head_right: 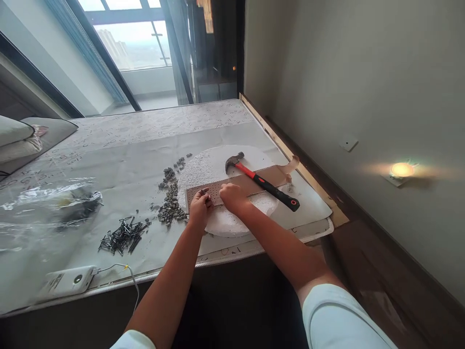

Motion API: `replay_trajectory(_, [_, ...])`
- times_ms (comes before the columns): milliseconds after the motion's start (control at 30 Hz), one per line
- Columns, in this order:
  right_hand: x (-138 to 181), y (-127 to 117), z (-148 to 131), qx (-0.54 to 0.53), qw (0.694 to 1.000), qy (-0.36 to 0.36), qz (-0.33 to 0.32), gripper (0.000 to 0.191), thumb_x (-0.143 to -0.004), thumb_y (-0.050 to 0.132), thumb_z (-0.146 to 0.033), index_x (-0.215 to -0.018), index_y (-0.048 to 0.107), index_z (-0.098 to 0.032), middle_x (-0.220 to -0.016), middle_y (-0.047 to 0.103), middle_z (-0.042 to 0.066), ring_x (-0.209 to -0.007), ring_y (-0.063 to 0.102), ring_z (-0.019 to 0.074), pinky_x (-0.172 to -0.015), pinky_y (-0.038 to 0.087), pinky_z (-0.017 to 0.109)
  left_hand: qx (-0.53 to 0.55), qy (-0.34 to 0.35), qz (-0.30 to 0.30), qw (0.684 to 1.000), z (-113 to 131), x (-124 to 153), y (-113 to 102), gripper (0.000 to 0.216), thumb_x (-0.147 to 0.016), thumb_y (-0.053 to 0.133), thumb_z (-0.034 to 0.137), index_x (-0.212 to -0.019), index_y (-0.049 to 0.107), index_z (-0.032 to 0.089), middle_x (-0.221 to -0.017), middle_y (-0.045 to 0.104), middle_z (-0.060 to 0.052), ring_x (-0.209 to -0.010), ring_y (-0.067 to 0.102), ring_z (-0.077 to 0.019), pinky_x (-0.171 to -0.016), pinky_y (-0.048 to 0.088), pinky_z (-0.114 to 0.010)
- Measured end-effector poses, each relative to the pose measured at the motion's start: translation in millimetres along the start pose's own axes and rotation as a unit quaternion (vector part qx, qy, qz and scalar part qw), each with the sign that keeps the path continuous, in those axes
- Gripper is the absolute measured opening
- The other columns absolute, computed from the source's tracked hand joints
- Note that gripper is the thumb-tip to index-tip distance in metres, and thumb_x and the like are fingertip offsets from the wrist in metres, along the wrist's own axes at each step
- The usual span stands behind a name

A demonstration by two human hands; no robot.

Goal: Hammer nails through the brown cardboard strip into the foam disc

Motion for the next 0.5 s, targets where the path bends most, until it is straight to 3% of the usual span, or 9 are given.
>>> replay_trajectory(333, [5.3, -13.8, -1.3, 0.006, 1.000, 0.019, 0.016, 0.027, -0.081, 0.040, -0.004, -0.092, 0.064, -0.011, -0.101, 0.062, 0.015, -0.081, 0.060, 0.0213, -0.065, 0.042, 0.029, 0.002, -0.007, -0.002, 1.000, -1.7, -1.8, -1.8, 0.026, -0.066, 0.051, 0.016, -0.092, 0.048, 0.018, -0.059, 0.042, 0.007, -0.041, 0.030, -0.0031, -0.043, 0.025, -0.017])
replay_trajectory(500, [7.5, -18.8, 1.0, -0.007, 0.999, 0.026, 0.025, 0.023, -0.083, 0.044, -0.009, -0.088, 0.066, -0.011, -0.097, 0.063, 0.015, -0.089, 0.057, 0.0223, -0.067, 0.042, 0.028, -0.008, -0.002, 0.002, 1.000, -2.2, -1.9, -1.5, 0.027, -0.067, 0.050, 0.016, -0.093, 0.048, 0.018, -0.058, 0.042, 0.007, -0.042, 0.031, -0.0035, -0.042, 0.024, -0.017])
Point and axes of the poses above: each hand's wrist, its own x-axis away from the middle knuckle, its own y-axis out of the palm, z = x × y, the point moved 5 cm from there along -x, towards the middle knuckle
